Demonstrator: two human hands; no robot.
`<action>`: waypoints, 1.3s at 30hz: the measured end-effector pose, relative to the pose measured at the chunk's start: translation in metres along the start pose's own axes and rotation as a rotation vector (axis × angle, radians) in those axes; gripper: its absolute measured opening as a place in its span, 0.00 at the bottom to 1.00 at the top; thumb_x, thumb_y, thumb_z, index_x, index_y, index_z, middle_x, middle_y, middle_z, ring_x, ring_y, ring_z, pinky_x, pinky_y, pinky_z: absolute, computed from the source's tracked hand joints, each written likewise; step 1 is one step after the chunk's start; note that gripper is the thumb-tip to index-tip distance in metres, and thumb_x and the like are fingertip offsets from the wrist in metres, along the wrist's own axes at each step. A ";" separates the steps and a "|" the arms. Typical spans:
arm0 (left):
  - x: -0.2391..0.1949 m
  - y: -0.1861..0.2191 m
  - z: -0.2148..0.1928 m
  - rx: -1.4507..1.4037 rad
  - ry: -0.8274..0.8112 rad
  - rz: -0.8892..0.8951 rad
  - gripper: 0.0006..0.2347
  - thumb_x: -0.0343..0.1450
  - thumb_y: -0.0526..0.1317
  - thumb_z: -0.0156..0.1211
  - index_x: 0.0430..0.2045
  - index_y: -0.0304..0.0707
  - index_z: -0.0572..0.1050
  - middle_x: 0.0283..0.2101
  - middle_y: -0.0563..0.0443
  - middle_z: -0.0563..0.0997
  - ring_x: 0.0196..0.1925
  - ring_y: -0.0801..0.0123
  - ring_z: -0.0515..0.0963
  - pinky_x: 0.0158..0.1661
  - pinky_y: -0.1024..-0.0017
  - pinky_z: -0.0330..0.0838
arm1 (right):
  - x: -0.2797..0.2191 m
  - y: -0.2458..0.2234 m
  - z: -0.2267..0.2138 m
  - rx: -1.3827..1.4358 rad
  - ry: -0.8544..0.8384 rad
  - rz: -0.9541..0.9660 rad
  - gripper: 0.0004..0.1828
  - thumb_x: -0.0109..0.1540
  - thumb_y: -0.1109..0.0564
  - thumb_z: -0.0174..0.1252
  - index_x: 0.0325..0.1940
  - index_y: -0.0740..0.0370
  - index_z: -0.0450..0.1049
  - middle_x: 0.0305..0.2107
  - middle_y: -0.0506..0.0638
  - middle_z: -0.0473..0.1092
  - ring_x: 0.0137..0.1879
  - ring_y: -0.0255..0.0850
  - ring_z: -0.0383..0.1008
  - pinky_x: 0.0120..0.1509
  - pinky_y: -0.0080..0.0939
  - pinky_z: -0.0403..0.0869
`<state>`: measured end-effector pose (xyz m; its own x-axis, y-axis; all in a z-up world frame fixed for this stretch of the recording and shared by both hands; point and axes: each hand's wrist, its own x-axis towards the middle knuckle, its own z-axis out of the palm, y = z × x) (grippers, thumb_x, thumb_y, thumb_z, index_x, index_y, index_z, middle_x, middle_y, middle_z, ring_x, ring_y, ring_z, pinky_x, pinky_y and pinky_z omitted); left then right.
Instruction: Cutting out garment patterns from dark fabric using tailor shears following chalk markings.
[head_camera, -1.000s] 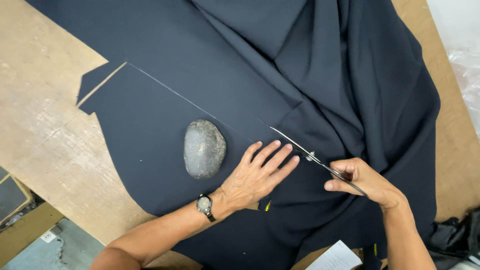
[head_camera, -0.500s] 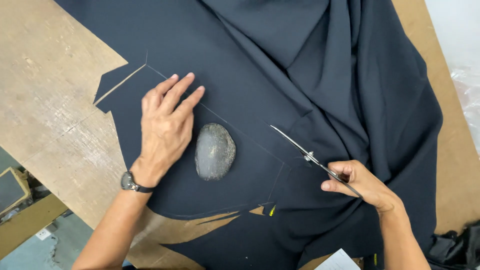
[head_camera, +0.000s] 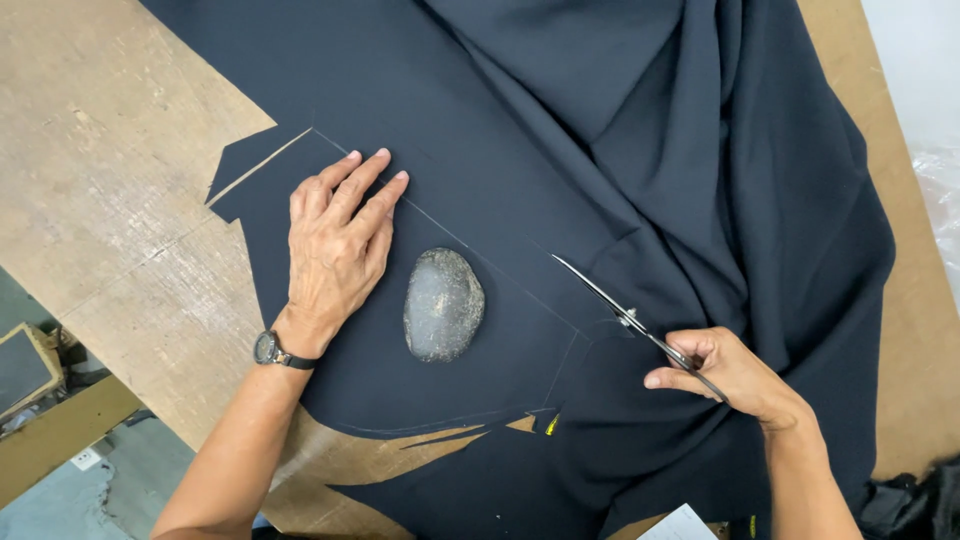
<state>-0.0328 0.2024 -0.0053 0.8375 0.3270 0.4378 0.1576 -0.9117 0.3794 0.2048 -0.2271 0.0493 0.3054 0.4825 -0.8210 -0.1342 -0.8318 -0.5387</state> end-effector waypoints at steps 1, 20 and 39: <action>0.000 0.000 0.000 0.001 0.002 -0.001 0.13 0.81 0.29 0.62 0.60 0.42 0.80 0.68 0.45 0.79 0.68 0.49 0.77 0.60 0.52 0.69 | 0.000 0.000 0.000 -0.002 0.000 -0.001 0.39 0.59 0.59 0.82 0.22 0.52 0.50 0.21 0.39 0.46 0.29 0.31 0.42 0.32 0.39 0.44; -0.004 -0.003 0.007 0.005 0.020 -0.035 0.13 0.80 0.32 0.60 0.59 0.44 0.81 0.67 0.48 0.79 0.68 0.51 0.76 0.62 0.54 0.68 | 0.027 -0.021 0.009 -0.084 0.021 -0.102 0.33 0.56 0.56 0.82 0.19 0.56 0.59 0.12 0.44 0.52 0.21 0.32 0.50 0.28 0.35 0.50; -0.005 -0.003 0.010 0.000 0.029 -0.072 0.14 0.79 0.34 0.58 0.58 0.47 0.82 0.66 0.49 0.79 0.68 0.53 0.75 0.64 0.56 0.66 | 0.047 -0.044 0.018 -0.126 0.044 -0.190 0.27 0.55 0.52 0.83 0.15 0.62 0.70 0.07 0.47 0.60 0.20 0.35 0.56 0.27 0.39 0.58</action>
<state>-0.0323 0.2010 -0.0171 0.8083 0.3991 0.4329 0.2173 -0.8855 0.4106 0.2085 -0.1630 0.0311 0.3554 0.6237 -0.6961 0.0477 -0.7559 -0.6529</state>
